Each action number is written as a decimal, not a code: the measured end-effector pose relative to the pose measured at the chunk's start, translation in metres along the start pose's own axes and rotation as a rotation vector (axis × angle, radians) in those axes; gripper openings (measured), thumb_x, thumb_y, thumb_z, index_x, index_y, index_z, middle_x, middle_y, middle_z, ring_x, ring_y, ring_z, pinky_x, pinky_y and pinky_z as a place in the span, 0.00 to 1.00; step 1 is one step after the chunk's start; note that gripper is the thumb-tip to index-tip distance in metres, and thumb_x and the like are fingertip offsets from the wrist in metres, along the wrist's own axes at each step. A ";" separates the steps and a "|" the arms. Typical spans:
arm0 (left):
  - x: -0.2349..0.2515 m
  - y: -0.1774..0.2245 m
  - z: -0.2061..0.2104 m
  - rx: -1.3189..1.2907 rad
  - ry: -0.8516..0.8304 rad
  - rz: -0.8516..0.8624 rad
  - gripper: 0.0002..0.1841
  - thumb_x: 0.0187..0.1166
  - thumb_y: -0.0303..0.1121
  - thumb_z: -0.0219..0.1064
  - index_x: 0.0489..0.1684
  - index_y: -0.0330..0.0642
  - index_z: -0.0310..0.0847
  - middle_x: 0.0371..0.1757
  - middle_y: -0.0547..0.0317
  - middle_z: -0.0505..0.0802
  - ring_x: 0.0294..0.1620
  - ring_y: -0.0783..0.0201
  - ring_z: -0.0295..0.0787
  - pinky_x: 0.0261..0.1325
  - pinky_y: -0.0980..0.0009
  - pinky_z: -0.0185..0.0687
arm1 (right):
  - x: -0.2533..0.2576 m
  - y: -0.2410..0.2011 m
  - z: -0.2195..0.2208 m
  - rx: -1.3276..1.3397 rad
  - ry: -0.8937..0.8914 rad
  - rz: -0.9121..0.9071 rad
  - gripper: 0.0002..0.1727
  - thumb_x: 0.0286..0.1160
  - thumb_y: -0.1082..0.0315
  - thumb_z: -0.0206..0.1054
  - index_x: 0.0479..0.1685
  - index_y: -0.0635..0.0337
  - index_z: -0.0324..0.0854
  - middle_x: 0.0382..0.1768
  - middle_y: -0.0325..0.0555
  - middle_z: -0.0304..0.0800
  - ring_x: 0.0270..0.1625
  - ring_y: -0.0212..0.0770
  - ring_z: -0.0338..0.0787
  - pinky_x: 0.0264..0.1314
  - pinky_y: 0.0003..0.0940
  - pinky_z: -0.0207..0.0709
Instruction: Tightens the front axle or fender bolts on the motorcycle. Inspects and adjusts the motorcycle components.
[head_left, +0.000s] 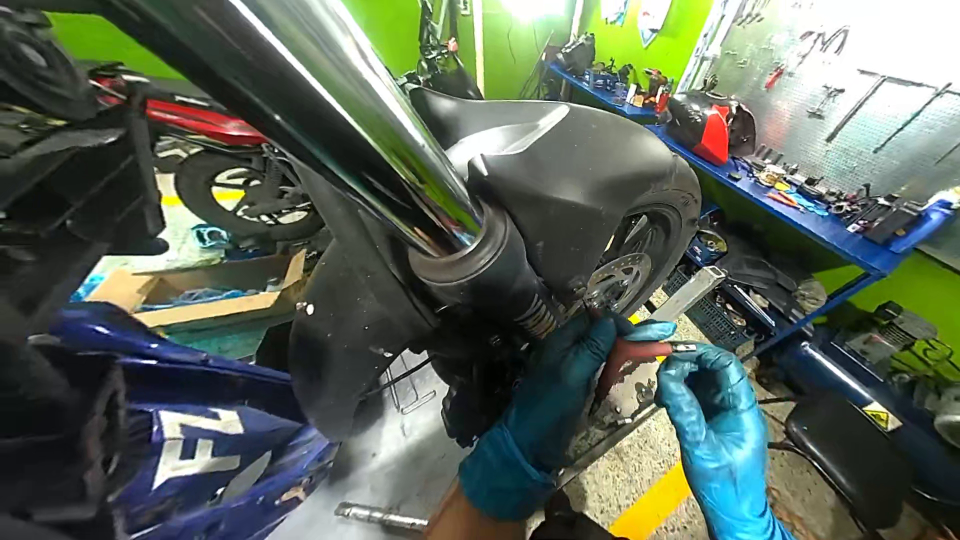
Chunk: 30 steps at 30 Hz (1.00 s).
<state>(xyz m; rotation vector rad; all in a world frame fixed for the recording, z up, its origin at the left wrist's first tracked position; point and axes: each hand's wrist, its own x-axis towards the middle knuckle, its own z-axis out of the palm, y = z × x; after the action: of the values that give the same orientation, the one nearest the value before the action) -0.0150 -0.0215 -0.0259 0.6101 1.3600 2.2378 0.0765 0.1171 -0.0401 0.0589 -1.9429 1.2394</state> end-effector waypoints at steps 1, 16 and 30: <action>0.002 0.001 0.001 -0.005 0.010 -0.016 0.16 0.90 0.37 0.52 0.46 0.42 0.87 0.37 0.58 0.90 0.36 0.70 0.85 0.41 0.75 0.83 | 0.002 0.000 0.003 0.051 0.021 0.029 0.17 0.77 0.54 0.71 0.54 0.54 0.79 0.34 0.27 0.87 0.33 0.21 0.86 0.37 0.18 0.84; -0.006 0.002 0.008 -0.031 0.123 0.037 0.19 0.92 0.43 0.53 0.49 0.43 0.90 0.41 0.57 0.93 0.43 0.66 0.88 0.50 0.70 0.85 | 0.018 -0.028 0.039 0.143 0.127 -0.060 0.13 0.69 0.75 0.75 0.52 0.55 0.89 0.49 0.38 0.94 0.40 0.29 0.91 0.44 0.22 0.88; 0.011 -0.006 0.001 -0.194 -0.080 0.084 0.17 0.91 0.38 0.49 0.50 0.42 0.86 0.43 0.60 0.92 0.36 0.74 0.84 0.42 0.78 0.82 | 0.016 0.025 -0.004 -0.466 0.142 -0.370 0.12 0.72 0.65 0.62 0.34 0.52 0.94 0.33 0.41 0.83 0.41 0.28 0.83 0.48 0.22 0.77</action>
<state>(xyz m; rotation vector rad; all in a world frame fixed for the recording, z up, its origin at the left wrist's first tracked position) -0.0220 -0.0118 -0.0290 0.6909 1.0814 2.3498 0.0569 0.1386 -0.0470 0.0842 -1.9393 0.5229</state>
